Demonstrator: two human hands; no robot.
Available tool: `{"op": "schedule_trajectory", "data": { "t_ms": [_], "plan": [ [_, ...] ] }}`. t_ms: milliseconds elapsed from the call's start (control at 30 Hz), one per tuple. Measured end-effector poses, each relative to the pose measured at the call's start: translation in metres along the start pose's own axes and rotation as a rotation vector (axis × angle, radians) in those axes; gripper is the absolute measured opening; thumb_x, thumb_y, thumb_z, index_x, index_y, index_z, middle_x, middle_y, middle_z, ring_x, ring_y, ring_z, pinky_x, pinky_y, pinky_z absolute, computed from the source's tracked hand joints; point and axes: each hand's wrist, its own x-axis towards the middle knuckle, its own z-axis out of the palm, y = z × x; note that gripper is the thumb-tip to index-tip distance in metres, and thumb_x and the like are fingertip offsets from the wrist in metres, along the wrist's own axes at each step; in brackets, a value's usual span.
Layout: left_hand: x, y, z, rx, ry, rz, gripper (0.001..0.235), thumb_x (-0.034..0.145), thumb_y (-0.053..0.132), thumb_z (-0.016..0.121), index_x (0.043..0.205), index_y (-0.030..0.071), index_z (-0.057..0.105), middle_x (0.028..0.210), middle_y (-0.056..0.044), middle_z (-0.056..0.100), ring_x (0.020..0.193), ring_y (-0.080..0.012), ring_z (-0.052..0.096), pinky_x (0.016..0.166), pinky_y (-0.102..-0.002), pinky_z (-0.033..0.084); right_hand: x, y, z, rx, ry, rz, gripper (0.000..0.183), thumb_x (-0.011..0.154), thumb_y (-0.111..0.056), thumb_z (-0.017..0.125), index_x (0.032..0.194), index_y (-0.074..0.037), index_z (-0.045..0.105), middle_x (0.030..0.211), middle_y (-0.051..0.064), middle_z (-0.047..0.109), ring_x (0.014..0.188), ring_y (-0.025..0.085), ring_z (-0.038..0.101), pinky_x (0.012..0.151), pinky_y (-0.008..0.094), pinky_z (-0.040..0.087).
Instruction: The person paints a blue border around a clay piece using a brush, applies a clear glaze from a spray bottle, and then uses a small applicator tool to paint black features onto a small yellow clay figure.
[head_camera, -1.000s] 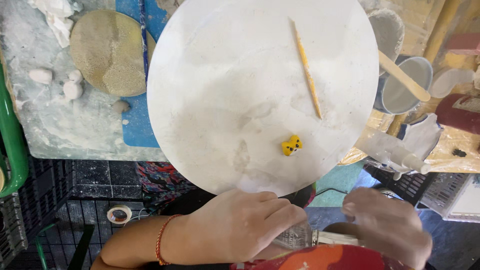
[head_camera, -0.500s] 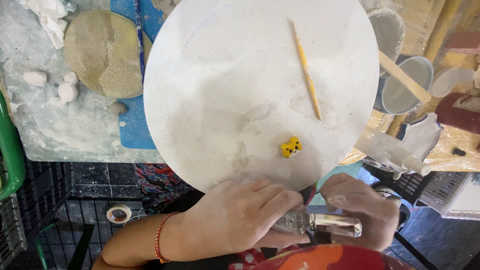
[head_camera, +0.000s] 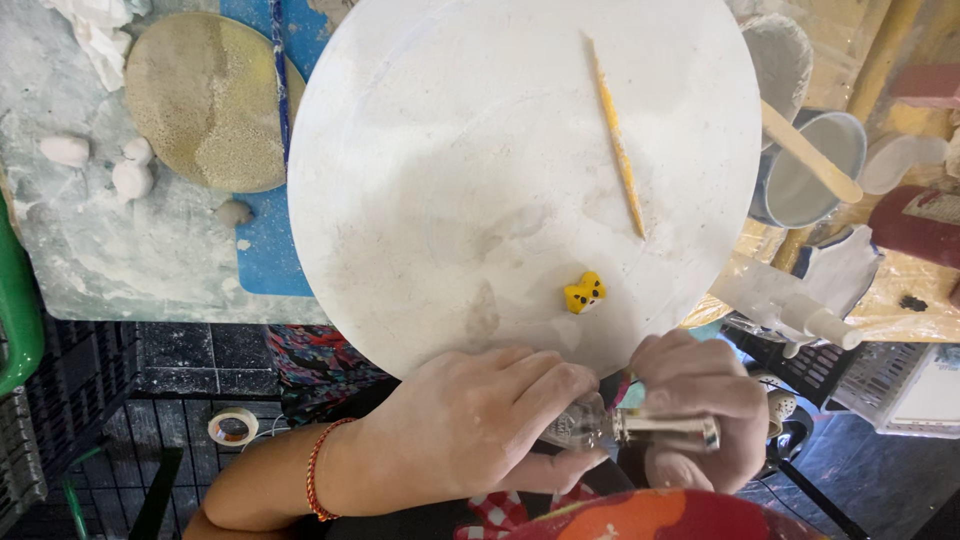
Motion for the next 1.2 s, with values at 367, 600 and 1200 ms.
{"op": "schedule_trajectory", "data": {
  "t_ms": [367,600,1200],
  "plan": [
    [0.0,0.002,-0.003,0.157,0.064,0.0,0.049,0.09,0.035,0.08,0.118,0.001,0.059,0.097,-0.007,0.063,0.087,-0.0225,0.064,0.068,-0.034,0.054,0.015,0.008,0.016,-0.127,0.499,-0.121,0.027,0.103,-0.029,0.063,0.093,-0.009,0.049,0.062,-0.003,0.043,0.048,0.005,0.035,0.043,0.026,0.03],
    [-0.002,0.0,-0.011,0.193,0.104,0.001,0.049,0.09,0.032,0.08,0.118,0.0,0.057,0.096,-0.008,0.06,0.088,-0.0257,0.061,0.074,-0.035,0.055,0.029,0.014,0.018,-0.243,0.58,-0.108,0.03,0.112,-0.034,0.056,0.1,-0.007,0.049,0.065,0.001,0.044,0.043,0.005,0.032,0.041,0.023,0.029],
    [0.001,-0.004,-0.002,0.096,0.272,-0.161,0.029,0.093,0.003,0.074,0.108,0.003,0.049,0.1,-0.012,0.061,0.088,-0.028,0.067,0.072,-0.037,0.055,0.03,0.032,0.027,-0.441,0.483,0.021,0.045,0.109,-0.039,0.074,0.103,0.002,0.055,0.083,0.01,0.06,0.068,0.014,0.056,0.062,0.023,0.045]
  ]
}}
